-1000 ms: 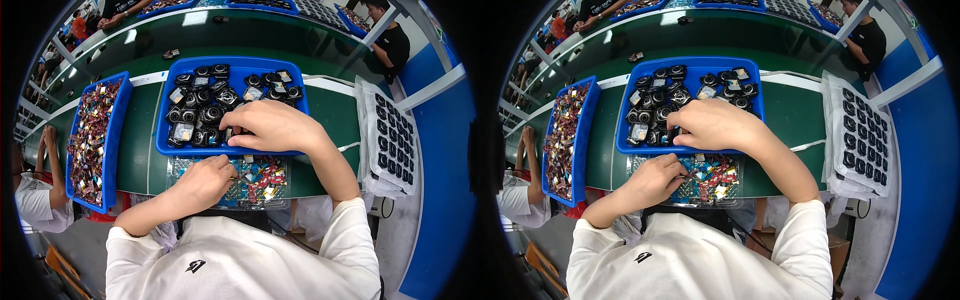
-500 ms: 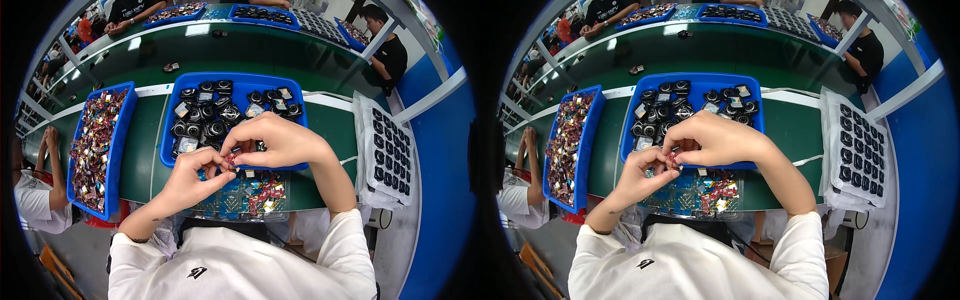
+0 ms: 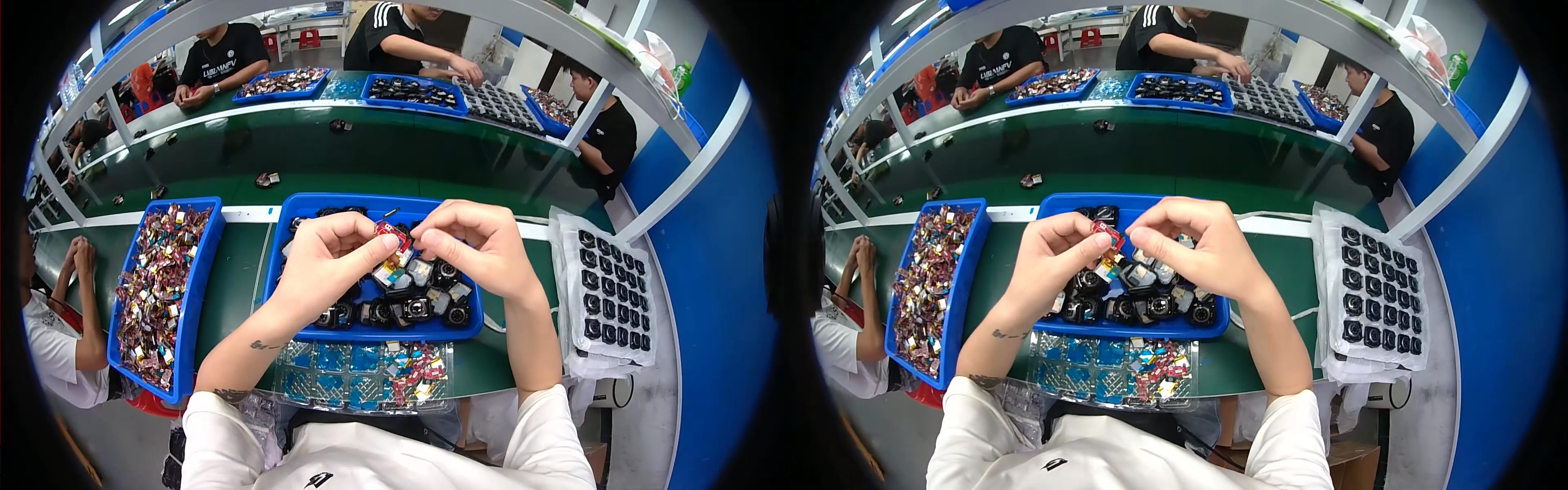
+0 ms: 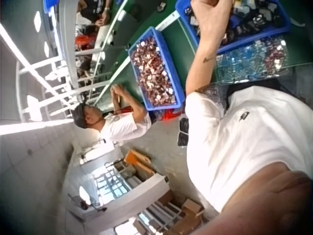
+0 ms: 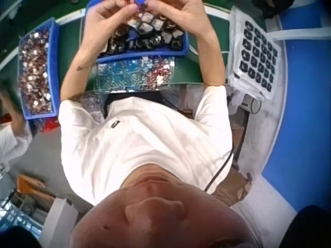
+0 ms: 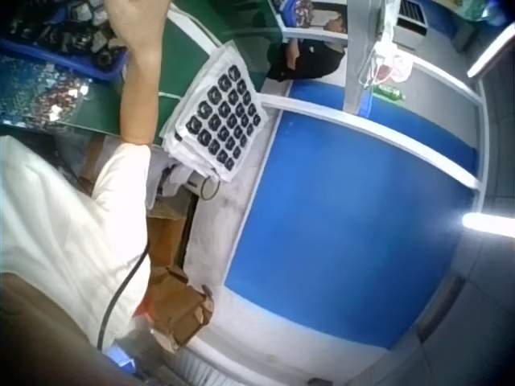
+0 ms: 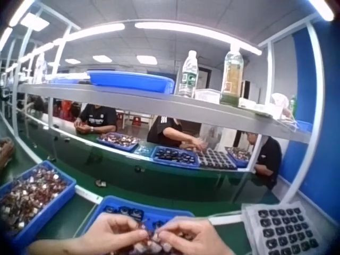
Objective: Manually assemble small electronic components, specifically camera or sensor modules, into their plastic housings on a production line.
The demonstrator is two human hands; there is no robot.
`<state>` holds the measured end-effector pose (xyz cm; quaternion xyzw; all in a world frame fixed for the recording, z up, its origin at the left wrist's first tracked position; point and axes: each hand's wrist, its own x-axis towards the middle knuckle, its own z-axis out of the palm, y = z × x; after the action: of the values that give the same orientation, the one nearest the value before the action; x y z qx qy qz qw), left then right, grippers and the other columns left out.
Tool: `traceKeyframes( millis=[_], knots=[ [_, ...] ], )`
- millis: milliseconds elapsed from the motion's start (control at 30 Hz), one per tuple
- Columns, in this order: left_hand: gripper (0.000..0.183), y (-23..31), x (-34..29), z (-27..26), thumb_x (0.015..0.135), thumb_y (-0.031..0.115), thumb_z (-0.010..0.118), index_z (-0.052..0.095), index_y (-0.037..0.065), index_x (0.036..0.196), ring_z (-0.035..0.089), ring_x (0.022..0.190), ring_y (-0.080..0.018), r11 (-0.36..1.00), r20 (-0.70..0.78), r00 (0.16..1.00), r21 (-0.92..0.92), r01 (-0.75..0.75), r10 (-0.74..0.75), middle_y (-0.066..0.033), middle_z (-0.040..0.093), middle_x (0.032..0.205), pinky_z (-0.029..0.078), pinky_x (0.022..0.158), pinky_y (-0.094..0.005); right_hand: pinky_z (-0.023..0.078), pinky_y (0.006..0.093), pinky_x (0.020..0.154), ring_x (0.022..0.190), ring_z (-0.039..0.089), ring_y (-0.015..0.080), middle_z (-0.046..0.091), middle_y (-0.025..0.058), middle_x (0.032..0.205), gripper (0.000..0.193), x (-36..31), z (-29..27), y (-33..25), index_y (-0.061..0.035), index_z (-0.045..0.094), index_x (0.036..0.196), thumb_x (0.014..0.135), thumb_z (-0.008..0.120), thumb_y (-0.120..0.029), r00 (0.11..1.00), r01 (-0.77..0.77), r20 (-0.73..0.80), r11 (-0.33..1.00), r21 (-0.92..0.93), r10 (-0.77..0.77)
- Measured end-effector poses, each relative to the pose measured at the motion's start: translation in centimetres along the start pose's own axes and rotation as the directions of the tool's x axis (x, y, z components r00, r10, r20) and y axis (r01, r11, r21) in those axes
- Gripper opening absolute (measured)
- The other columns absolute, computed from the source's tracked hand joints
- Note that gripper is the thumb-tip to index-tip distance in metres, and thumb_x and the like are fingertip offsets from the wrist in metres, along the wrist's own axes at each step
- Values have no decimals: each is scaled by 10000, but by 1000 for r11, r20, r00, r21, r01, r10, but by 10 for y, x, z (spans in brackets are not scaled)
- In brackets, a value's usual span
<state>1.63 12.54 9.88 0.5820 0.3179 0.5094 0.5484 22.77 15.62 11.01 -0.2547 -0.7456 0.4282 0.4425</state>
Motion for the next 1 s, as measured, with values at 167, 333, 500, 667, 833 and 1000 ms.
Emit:
traceKeyframes(
  millis=[167, 333, 500, 667, 833, 1000],
  knots=[
    [78, 0, 10, 3, 871, 103, 665, 649, 28, 856, 597, 732, -76, 996, 36, 998, -72, 48, -45, -29, 664, 794, 466, 706, -227, 507, 218, 673, 733, 633, 86, 681, 57, 821, 114, 0, 8, -5, 29, 680, 902, 841, 681, -67, 998, -16, -60, 997, 71, 20],
    [165, -7, 11, -1, 850, 61, 683, 590, 15, 978, 619, 856, -84, 989, 155, 985, -108, 98, -81, -30, 641, 908, 506, 776, -219, 513, 224, 683, 740, 630, 86, 675, 57, 830, 127, 1, 10, 3, 36, 667, 910, 842, 685, -69, 991, -57, -107, 987, 149, 74],
    [269, -3, 13, -1, 807, -19, 694, 560, 2, 1039, 622, 892, -132, 982, 210, 977, -167, 83, -47, -66, 614, 998, 524, 789, -263, 523, 238, 698, 761, 633, 99, 663, 61, 851, 106, 3, 11, 5, 40, 654, 918, 845, 675, -34, 980, 18, -200, 987, 159, 15],
    [294, 4, 13, -8, 821, 2, 692, 562, -17, 1084, 626, 930, -150, 987, 289, 947, -32, 160, -144, -103, 621, 1068, 526, 815, -278, 528, 241, 699, 777, 638, 108, 661, 69, 867, 101, 4, 11, 6, 46, 645, 936, 851, 661, -7, 969, 62, -246, 979, 192, -13],
    [213, -10, 15, -7, 882, 161, 664, 649, -14, 1002, 632, 932, -122, 999, 174, 985, 51, -3, -6, -76, 674, 939, 510, 847, -280, 525, 240, 692, 761, 651, 122, 668, 83, 858, 81, 3, 17, 5, 37, 663, 898, 829, 670, -3, 965, 158, -190, 979, -129, -181],
    [190, -7, 14, -4, 884, 138, 653, 650, -7, 1007, 634, 931, -130, 999, 157, 987, -4, -35, 36, -68, 671, 971, 488, 898, -301, 517, 237, 690, 763, 650, 124, 672, 90, 839, 82, 3, 19, 6, 27, 671, 895, 815, 675, 9, 960, 98, -265, 995, 23, -88]
  ],
)
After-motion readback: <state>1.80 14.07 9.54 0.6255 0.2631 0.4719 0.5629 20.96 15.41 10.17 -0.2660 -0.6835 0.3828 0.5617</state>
